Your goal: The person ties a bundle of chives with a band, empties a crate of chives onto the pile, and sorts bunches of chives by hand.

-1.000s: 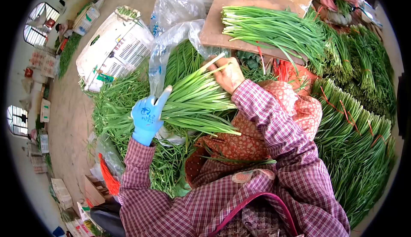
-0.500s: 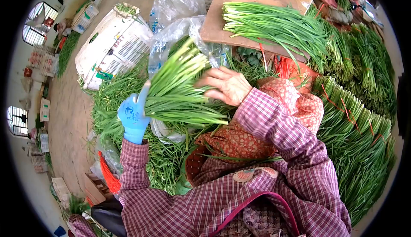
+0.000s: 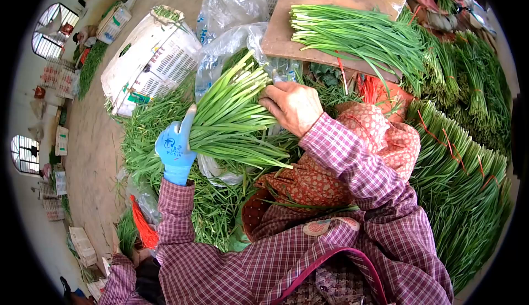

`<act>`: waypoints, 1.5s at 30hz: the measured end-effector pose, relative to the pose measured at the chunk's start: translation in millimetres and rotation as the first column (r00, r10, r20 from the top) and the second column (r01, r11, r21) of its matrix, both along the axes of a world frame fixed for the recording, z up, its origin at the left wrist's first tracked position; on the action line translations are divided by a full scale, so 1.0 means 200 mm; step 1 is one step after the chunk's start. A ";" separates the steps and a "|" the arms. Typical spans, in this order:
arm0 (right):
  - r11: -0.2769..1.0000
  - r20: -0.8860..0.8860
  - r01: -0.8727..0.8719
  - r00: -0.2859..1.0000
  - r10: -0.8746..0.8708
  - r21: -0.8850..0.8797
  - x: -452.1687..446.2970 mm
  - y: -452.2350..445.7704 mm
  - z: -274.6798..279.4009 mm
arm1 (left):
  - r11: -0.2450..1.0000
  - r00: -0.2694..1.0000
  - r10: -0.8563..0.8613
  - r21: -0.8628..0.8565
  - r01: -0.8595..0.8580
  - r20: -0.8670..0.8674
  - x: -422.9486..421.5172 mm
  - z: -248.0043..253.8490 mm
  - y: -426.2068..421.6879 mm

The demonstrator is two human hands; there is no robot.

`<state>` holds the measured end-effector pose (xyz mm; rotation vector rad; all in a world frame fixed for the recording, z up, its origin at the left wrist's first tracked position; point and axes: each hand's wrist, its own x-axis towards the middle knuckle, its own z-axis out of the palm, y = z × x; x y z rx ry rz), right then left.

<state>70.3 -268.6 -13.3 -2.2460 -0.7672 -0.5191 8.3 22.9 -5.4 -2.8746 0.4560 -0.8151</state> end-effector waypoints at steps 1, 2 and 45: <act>1.000 -0.001 -0.003 1.000 0.003 0.001 -0.01 0.01 -0.02 | 1.000 1.000 0.003 0.001 -0.003 -0.001 0.00 0.00 -0.01; 0.999 -0.075 0.041 0.996 -0.043 -0.019 -0.02 0.02 -0.03 | 1.000 1.000 0.009 -0.003 -0.009 0.002 0.00 0.00 -0.02; 0.988 -0.391 -0.135 0.907 0.154 0.076 0.03 0.00 0.07 | 0.999 0.993 -0.044 0.014 0.043 0.107 -0.03 0.06 0.04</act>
